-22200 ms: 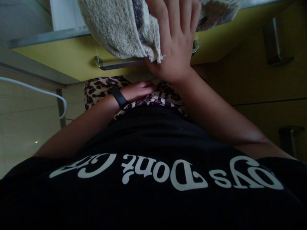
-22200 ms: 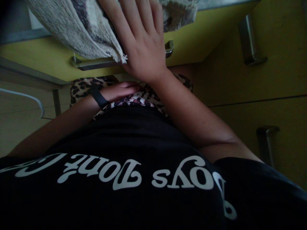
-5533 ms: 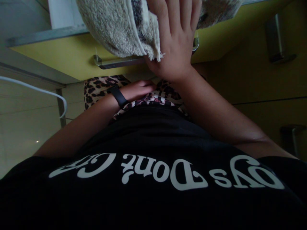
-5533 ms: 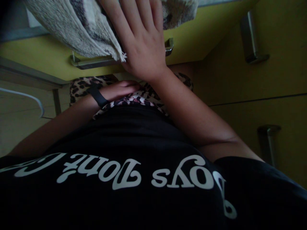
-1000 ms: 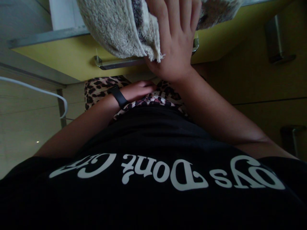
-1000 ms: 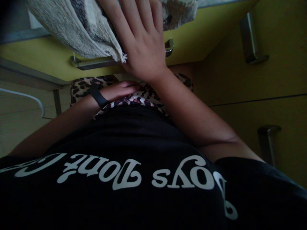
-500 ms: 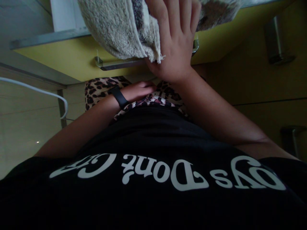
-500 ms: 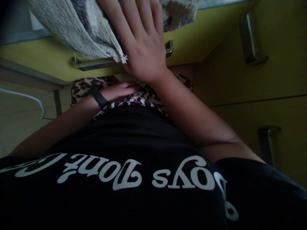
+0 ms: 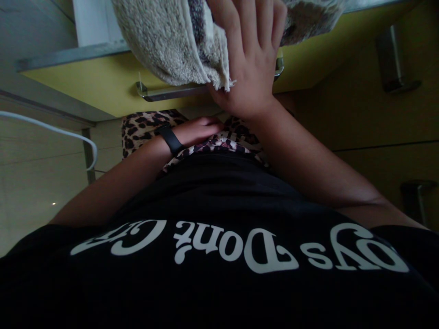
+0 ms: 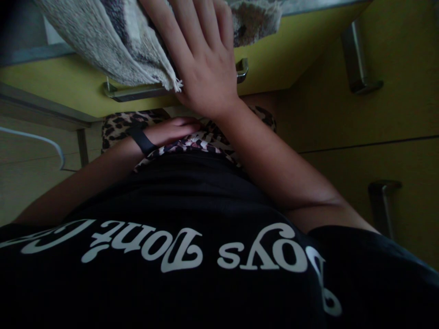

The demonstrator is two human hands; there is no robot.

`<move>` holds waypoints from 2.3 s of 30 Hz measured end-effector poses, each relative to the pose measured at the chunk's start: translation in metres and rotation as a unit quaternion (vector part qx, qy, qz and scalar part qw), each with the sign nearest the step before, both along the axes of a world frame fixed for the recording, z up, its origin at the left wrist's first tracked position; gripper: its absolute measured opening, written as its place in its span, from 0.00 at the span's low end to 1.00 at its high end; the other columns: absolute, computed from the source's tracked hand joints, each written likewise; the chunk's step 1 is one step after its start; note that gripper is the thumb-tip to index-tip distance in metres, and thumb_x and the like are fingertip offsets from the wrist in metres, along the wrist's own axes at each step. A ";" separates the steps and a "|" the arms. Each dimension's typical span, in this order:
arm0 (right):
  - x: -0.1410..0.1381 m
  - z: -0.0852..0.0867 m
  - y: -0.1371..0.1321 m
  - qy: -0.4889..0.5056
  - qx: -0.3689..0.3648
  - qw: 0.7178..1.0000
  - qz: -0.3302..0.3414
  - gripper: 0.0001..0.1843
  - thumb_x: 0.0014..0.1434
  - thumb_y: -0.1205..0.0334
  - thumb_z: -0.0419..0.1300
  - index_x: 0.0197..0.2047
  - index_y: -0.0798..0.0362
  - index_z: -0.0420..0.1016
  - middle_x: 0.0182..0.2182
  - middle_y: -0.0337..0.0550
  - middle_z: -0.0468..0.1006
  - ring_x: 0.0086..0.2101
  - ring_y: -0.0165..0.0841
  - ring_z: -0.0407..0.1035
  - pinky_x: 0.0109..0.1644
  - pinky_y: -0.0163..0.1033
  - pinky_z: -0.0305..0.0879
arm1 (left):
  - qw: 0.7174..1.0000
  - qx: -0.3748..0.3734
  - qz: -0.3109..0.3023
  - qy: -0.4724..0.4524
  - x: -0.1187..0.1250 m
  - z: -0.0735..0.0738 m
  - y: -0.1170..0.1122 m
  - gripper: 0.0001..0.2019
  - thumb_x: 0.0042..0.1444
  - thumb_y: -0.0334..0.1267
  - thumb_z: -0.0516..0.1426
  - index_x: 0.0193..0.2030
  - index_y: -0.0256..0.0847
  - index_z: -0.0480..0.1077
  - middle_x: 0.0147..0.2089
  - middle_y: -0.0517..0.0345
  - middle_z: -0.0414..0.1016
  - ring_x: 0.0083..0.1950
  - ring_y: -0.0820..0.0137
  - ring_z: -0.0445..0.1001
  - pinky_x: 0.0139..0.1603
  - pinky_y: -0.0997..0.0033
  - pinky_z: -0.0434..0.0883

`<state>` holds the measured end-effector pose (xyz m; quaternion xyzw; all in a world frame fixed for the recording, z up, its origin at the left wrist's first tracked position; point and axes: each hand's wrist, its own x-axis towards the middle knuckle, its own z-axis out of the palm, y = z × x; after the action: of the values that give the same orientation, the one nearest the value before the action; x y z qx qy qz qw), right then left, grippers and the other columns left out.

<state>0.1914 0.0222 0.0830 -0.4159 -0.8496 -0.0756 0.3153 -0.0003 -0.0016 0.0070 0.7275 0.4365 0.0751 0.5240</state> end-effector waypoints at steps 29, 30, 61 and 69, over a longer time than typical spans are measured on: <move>0.000 -0.002 0.001 -0.001 -0.023 1.000 -0.019 0.44 0.70 0.44 0.28 0.81 0.48 0.57 0.77 0.39 0.63 0.77 0.43 0.61 0.83 0.56 0.57 | 1.000 0.004 -0.004 -0.006 0.000 0.000 0.000 0.23 0.73 0.50 0.54 0.59 0.34 0.80 0.60 0.47 0.82 0.65 0.54 0.77 0.73 0.58 0.69; 0.000 -0.002 0.000 -0.002 -0.023 1.000 -0.019 0.44 0.70 0.44 0.29 0.81 0.48 0.57 0.77 0.38 0.63 0.77 0.43 0.61 0.83 0.55 0.57 | 1.000 0.004 -0.005 -0.010 0.000 -0.001 0.000 0.23 0.74 0.50 0.54 0.59 0.34 0.80 0.60 0.47 0.82 0.64 0.54 0.77 0.73 0.58 0.69; 0.000 -0.003 0.001 0.003 -0.007 1.000 -0.014 0.46 0.70 0.45 0.26 0.80 0.51 0.59 0.76 0.39 0.64 0.76 0.42 0.63 0.82 0.57 0.58 | 1.000 0.004 0.000 -0.004 0.000 -0.001 0.000 0.25 0.72 0.53 0.54 0.58 0.35 0.81 0.60 0.47 0.83 0.64 0.54 0.78 0.72 0.59 0.70; 0.000 -0.002 0.000 0.003 -0.012 1.000 -0.013 0.43 0.71 0.46 0.29 0.81 0.50 0.57 0.77 0.39 0.63 0.77 0.42 0.62 0.82 0.56 0.58 | 1.000 0.003 -0.010 -0.015 0.000 -0.001 0.001 0.26 0.72 0.54 0.54 0.58 0.34 0.81 0.59 0.47 0.83 0.63 0.54 0.77 0.73 0.57 0.69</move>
<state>0.1914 0.0221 0.0813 -0.4307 -0.8443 -0.0681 0.3115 -0.0001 -0.0009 0.0059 0.7320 0.4214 0.0823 0.5290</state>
